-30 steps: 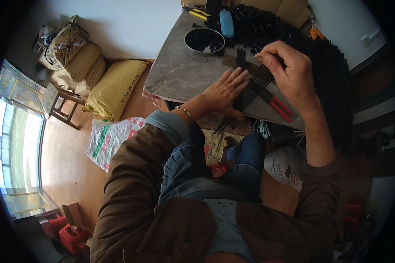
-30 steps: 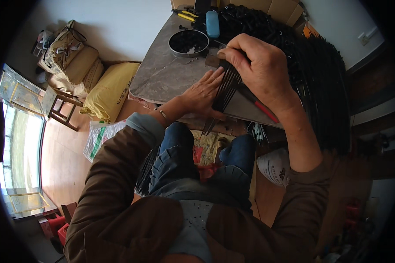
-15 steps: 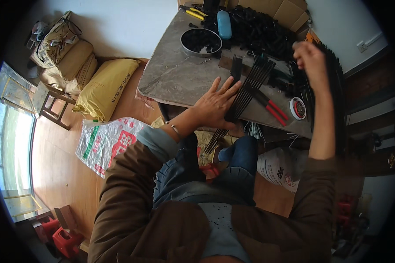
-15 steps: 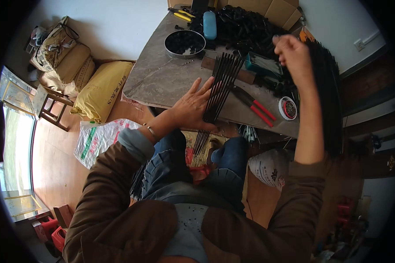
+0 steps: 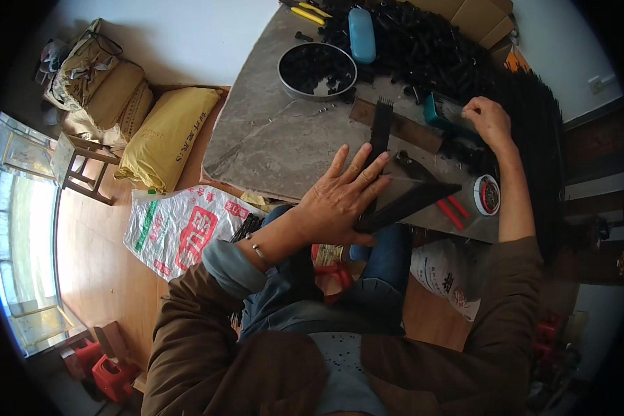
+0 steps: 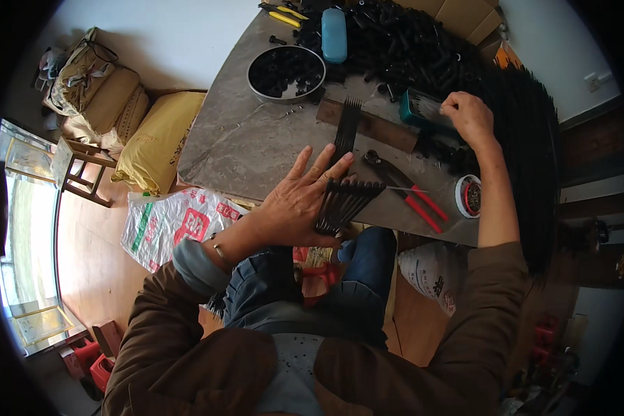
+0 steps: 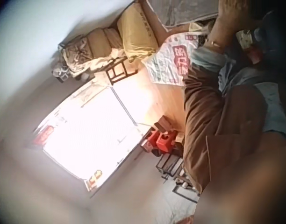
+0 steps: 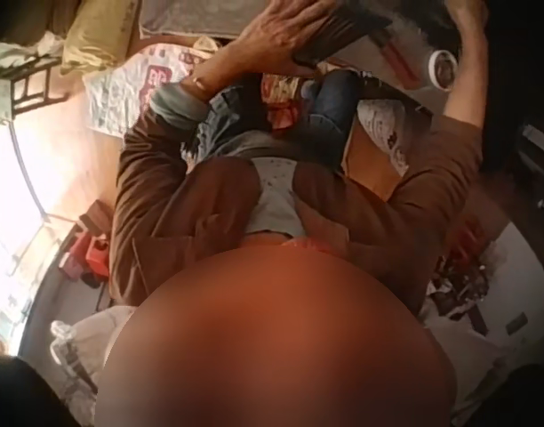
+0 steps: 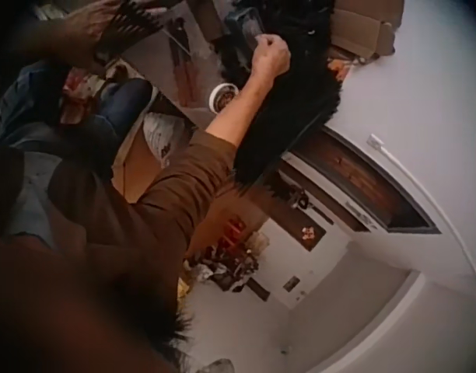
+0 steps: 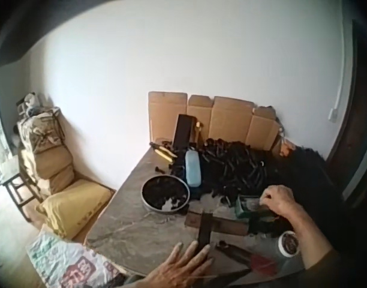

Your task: Assembling umbrella ribs and components using pliers.

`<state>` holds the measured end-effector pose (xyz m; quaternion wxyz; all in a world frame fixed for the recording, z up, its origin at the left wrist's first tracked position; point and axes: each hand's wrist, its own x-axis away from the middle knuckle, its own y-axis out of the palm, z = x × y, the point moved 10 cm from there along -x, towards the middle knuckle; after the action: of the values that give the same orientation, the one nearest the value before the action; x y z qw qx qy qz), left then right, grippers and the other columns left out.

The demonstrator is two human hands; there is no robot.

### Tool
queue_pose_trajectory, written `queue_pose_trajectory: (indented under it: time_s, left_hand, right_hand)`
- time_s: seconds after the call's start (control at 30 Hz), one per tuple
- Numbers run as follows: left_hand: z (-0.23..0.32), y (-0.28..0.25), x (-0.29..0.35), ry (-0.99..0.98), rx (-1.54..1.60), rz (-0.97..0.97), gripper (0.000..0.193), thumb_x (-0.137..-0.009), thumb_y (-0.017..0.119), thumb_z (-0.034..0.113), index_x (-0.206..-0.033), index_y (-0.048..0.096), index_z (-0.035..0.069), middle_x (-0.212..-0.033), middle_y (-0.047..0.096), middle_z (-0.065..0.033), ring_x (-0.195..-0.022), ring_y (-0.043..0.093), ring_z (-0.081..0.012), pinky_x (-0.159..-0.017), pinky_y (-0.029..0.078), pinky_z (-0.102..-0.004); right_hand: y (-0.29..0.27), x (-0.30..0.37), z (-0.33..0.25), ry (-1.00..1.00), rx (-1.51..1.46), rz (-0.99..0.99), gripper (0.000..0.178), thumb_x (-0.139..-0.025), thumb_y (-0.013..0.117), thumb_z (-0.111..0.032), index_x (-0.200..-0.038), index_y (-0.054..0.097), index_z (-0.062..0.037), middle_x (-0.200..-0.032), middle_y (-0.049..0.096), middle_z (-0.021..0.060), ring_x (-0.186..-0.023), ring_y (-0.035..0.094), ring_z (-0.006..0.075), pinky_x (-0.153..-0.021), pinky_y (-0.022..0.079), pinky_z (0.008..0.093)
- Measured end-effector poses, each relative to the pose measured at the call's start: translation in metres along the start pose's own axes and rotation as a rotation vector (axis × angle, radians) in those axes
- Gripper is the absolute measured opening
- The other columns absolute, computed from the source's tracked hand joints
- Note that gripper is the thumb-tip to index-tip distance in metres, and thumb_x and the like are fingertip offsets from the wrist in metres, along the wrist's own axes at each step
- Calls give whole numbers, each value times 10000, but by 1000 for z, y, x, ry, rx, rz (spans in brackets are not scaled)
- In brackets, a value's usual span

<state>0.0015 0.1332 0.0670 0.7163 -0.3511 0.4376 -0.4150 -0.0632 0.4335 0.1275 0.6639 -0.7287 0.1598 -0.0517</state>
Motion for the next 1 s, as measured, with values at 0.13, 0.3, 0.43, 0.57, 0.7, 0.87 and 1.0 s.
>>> queue_pose_trajectory:
  time_s: [0.13,0.3,0.43,0.57,0.7,0.87,1.0]
  left_hand:
    - [-2,3,-3,-16,-2,-26,991,-634,744,596,-1399,419,56,-1551,189,-193,-1443,140,-401,-1153,92,-567]
    - [-7,7,-1,-32,7,-73,986,-651,727,614,-1400,415,54,-1554,201,-177,-1446,141,-394,-1153,87,-570]
    - [-6,7,-5,-34,11,-81,982,-667,705,639,-1400,422,50,-1551,212,-178,-1450,134,-387,-1155,72,-569]
    - [-6,7,-6,-33,30,-96,979,-671,698,644,-1400,427,49,-1552,211,-178,-1450,137,-382,-1155,63,-568]
    - [-7,7,-4,-33,22,-89,969,-674,697,641,-1392,436,44,-1551,212,-179,-1449,144,-380,-1151,74,-575]
    - [-6,6,-5,-24,25,-74,960,-674,702,626,-1386,440,37,-1547,221,-184,-1447,155,-381,-1149,82,-579]
    - [-5,5,-5,-18,30,-67,957,-674,706,616,-1386,438,36,-1544,224,-190,-1446,157,-383,-1148,83,-581]
  right_hand:
    - [-28,9,-30,-196,71,264,106,-869,598,-176,-836,647,-88,-838,635,44,-852,621,228,-728,493,369]
    - [19,31,-131,-493,-137,235,41,-845,626,-129,-851,632,-89,-832,642,58,-771,642,264,-673,504,377]
    - [38,28,-133,-429,-357,177,64,-859,625,-102,-903,643,-59,-844,637,74,-763,639,254,-671,498,345]
    - [48,24,-121,-334,-556,99,124,-872,608,-52,-983,660,-30,-865,642,82,-743,636,240,-673,495,312]
    - [44,28,-123,-332,-522,131,149,-869,605,-38,-999,679,-37,-857,642,81,-720,633,226,-657,494,309]
    - [42,30,-119,-336,-516,124,158,-869,594,-24,-997,687,-27,-845,638,89,-700,629,210,-645,494,302]
    - [42,32,-116,-332,-507,132,165,-868,592,-17,-1002,688,-27,-844,639,87,-686,624,193,-633,492,293]
